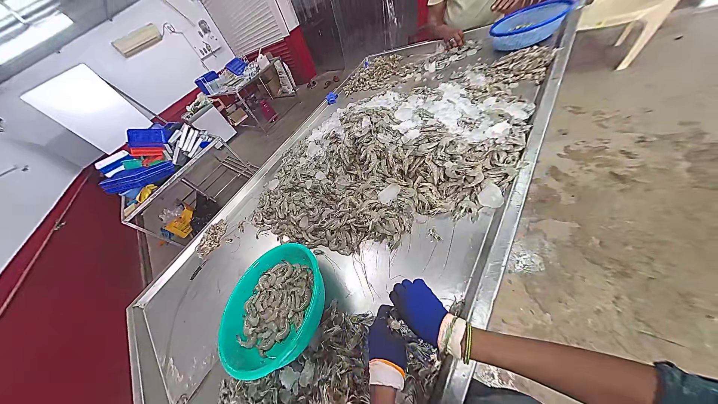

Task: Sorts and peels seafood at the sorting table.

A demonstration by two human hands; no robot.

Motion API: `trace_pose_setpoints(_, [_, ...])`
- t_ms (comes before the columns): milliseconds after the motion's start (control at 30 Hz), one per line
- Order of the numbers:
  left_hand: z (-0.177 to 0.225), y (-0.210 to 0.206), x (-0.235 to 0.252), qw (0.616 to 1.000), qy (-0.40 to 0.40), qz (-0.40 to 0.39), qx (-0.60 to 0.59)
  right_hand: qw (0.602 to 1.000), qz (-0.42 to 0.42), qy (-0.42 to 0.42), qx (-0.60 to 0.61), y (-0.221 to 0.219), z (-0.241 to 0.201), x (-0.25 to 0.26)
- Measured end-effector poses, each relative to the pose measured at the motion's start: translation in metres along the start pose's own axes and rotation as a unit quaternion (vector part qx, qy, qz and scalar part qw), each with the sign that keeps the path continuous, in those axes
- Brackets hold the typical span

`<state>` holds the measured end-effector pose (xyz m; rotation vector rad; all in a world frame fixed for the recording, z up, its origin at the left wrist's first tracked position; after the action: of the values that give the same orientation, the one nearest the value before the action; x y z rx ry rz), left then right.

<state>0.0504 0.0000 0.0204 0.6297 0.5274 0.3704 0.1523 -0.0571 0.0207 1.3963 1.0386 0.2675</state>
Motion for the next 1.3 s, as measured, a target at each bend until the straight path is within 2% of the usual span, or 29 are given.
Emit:
trace_pose_setpoints(100, [-0.013, 0.005, -0.001, 0.996, -0.035, 0.026, -0.072, 0.990, 0.029, -0.113, 0.080, 0.012, 0.051, 0.015])
trace_pose_setpoints(167, [-0.027, 0.012, -0.006, 0.985, -0.089, 0.056, -0.137, 0.970, 0.017, -0.207, 0.127, 0.011, 0.094, 0.028])
trace_pose_setpoints(233, [-0.038, 0.014, -0.009, 0.960, -0.146, 0.061, -0.229, 0.948, -0.006, -0.270, 0.170, -0.006, 0.105, 0.032])
trace_pose_setpoints(267, [-0.042, 0.013, -0.007, 0.941, -0.177, 0.078, -0.279, 0.939, -0.026, -0.281, 0.196, -0.015, 0.095, 0.027])
trace_pose_setpoints(333, [-0.039, 0.014, -0.006, 0.908, -0.179, 0.109, -0.361, 0.941, -0.103, -0.224, 0.233, -0.030, 0.054, 0.009])
trace_pose_setpoints(400, [0.000, 0.036, -0.023, 0.901, -0.069, 0.134, -0.406, 0.944, -0.165, -0.060, 0.281, -0.040, 0.026, 0.008])
trace_pose_setpoints(433, [0.011, 0.046, -0.031, 0.899, -0.034, 0.158, -0.408, 0.936, -0.166, 0.004, 0.309, -0.035, 0.023, 0.015])
trace_pose_setpoints(467, [0.007, 0.049, -0.035, 0.893, -0.044, 0.187, -0.407, 0.940, -0.129, 0.034, 0.314, -0.019, 0.028, 0.028])
trace_pose_setpoints(500, [-0.013, 0.045, -0.033, 0.881, -0.102, 0.202, -0.415, 0.954, -0.060, 0.030, 0.293, 0.001, 0.043, 0.047])
trace_pose_setpoints(533, [-0.041, 0.036, -0.028, 0.865, -0.184, 0.196, -0.424, 0.964, 0.010, -0.002, 0.266, 0.023, 0.061, 0.069])
trace_pose_setpoints(567, [-0.057, 0.031, -0.024, 0.854, -0.227, 0.191, -0.428, 0.969, 0.062, -0.043, 0.237, 0.044, 0.079, 0.092])
trace_pose_setpoints(600, [-0.063, 0.028, -0.021, 0.846, -0.246, 0.185, -0.435, 0.970, 0.103, -0.072, 0.207, 0.059, 0.094, 0.116])
trace_pose_setpoints(667, [-0.069, 0.023, -0.013, 0.829, -0.269, 0.153, -0.466, 0.972, 0.134, -0.099, 0.168, 0.065, 0.107, 0.153])
trace_pose_setpoints(733, [-0.066, 0.018, -0.012, 0.837, -0.254, 0.159, -0.459, 0.969, 0.133, -0.121, 0.168, 0.047, 0.094, 0.159])
trace_pose_setpoints(800, [-0.063, 0.014, -0.012, 0.858, -0.228, 0.197, -0.417, 0.969, 0.105, -0.139, 0.176, 0.029, 0.069, 0.143])
trace_pose_setpoints(867, [-0.063, 0.011, -0.016, 0.866, -0.224, 0.230, -0.384, 0.977, 0.065, -0.093, 0.182, 0.018, 0.058, 0.119])
trace_pose_setpoints(967, [-0.065, 0.013, -0.030, 0.843, -0.171, 0.223, -0.458, 0.950, 0.066, -0.068, 0.299, 0.038, 0.091, 0.093])
trace_pose_setpoints(1033, [-0.069, 0.013, -0.038, 0.854, -0.117, 0.224, -0.455, 0.953, 0.090, -0.099, 0.273, 0.058, 0.126, 0.084])
trace_pose_setpoints(1067, [-0.070, 0.013, -0.042, 0.865, -0.097, 0.210, -0.446, 0.960, 0.077, -0.108, 0.245, 0.060, 0.135, 0.081])
trace_pose_setpoints(1133, [-0.064, 0.012, -0.036, 0.864, -0.114, 0.175, -0.458, 0.973, 0.046, -0.062, 0.216, 0.052, 0.131, 0.077])
trace_pose_setpoints(1233, [-0.054, 0.008, -0.024, 0.874, -0.201, 0.154, -0.414, 0.991, 0.023, 0.048, 0.127, 0.038, 0.087, 0.080])
trace_pose_setpoints(1300, [-0.043, 0.008, -0.026, 0.881, -0.221, 0.156, -0.388, 0.992, 0.029, 0.119, 0.044, 0.036, 0.063, 0.097])
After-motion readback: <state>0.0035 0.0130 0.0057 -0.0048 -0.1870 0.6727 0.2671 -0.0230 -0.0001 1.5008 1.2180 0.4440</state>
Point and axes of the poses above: each hand's wrist, its own x-axis towards the middle knuckle, its own y-axis out of the back of the hand, z = x × y, the point moved 3 cm from there along x, towards the middle knuckle, and after that the axes turned 11 degrees about -y, right-handed, at the moved point
